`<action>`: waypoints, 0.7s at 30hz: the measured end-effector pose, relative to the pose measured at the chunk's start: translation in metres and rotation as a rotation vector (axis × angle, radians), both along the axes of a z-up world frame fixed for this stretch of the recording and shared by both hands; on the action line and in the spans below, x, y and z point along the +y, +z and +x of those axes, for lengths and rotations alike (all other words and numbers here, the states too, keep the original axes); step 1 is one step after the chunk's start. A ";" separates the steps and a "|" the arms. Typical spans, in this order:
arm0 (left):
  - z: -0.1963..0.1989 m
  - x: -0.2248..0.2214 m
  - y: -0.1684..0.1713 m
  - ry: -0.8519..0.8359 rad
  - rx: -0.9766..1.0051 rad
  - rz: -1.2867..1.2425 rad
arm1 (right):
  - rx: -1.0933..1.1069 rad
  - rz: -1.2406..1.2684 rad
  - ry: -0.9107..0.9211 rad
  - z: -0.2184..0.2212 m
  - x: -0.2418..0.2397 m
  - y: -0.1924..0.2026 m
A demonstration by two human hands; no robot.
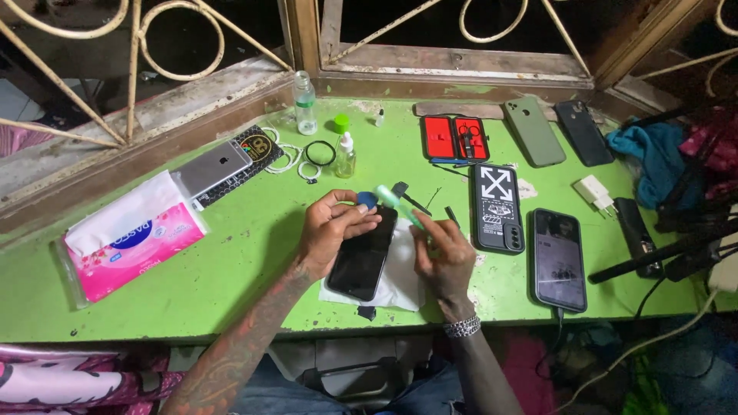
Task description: A person is using a plastic prying tool to carefully disassemble a smartphone on a repair bench.
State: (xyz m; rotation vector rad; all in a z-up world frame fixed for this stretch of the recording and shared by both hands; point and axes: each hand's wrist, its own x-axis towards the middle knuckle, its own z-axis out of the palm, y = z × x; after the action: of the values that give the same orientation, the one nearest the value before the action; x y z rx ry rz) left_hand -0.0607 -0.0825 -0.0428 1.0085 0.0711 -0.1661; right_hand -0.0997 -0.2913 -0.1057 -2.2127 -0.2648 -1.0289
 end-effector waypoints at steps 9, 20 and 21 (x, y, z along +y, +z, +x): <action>-0.003 -0.001 0.001 -0.058 -0.001 0.015 | -0.020 0.010 -0.007 -0.002 0.002 0.002; -0.002 0.001 0.001 -0.057 0.029 -0.032 | -0.058 0.016 0.005 -0.010 0.012 0.012; -0.001 0.000 -0.002 -0.058 0.052 -0.057 | -0.047 -0.019 0.032 -0.012 0.016 0.015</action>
State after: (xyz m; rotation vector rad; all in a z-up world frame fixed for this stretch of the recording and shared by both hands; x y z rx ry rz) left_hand -0.0614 -0.0821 -0.0445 0.9502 0.0838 -0.2464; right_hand -0.1116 -0.2758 -0.0905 -2.1962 -0.3308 -1.0656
